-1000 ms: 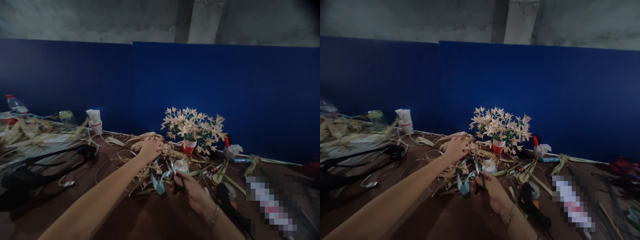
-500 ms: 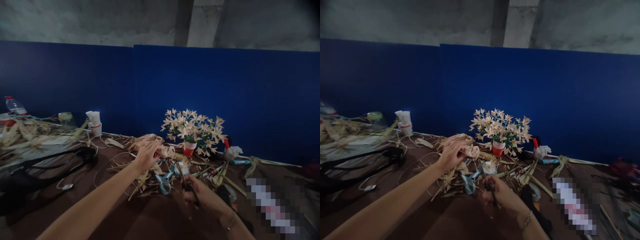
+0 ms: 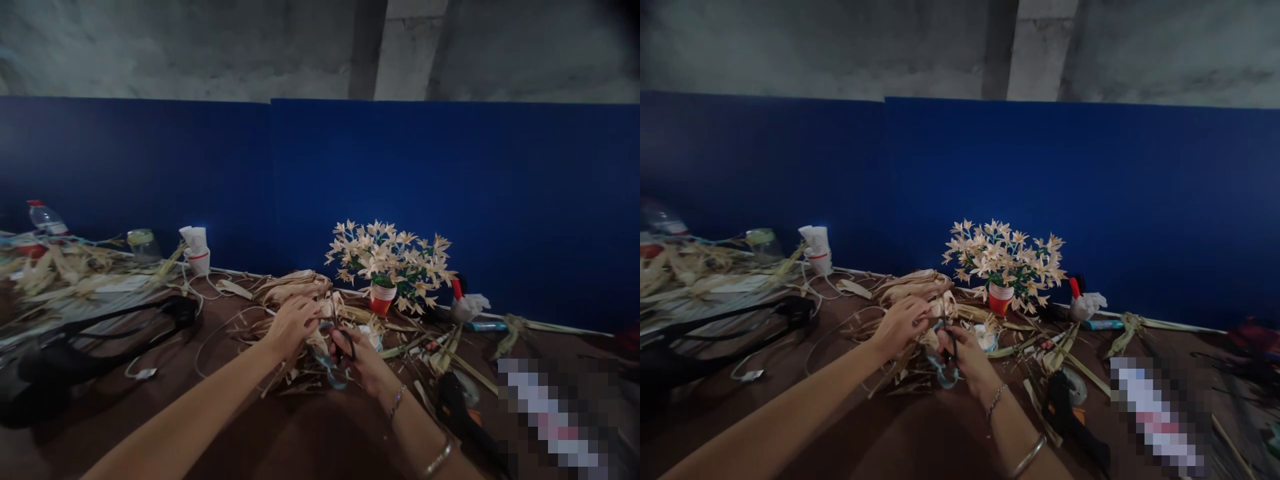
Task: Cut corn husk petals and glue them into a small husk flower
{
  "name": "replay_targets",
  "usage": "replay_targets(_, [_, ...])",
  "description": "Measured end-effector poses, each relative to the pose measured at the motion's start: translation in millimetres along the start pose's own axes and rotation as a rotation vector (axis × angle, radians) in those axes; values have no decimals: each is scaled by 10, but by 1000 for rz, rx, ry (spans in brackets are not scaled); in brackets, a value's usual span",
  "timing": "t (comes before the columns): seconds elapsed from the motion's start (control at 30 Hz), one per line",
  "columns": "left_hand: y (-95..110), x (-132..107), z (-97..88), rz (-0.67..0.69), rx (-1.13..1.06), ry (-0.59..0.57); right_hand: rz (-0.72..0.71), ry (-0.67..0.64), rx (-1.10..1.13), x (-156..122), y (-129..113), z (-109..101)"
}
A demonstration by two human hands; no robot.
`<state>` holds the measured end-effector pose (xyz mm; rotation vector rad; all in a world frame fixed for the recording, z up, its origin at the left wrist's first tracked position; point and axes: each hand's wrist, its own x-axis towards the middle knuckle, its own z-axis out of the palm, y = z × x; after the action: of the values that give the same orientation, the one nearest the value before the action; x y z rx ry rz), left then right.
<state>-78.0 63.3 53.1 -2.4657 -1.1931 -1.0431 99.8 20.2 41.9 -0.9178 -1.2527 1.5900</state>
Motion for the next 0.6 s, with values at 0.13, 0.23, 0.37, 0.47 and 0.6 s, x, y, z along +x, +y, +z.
replay_targets(0.13, [-138, -40, 16, 64, -37, -19, -19, -14, -12, 80, 99, 5])
replay_targets(0.23, [-170, -49, 15, 53, -66, -63, -40, -59, -34, 94, 152, -23])
replay_targets(0.37, [-171, -64, 29, 6, -91, -120, -26, -16, -35, 113, 212, -30])
replay_targets(0.47, [-179, -76, 45, -4, -116, -155, -12, 22, -49, 116, 246, -10])
replay_targets(0.6, [-189, -94, 58, -14, -128, -152, -35, 23, -72, 100, 257, -1])
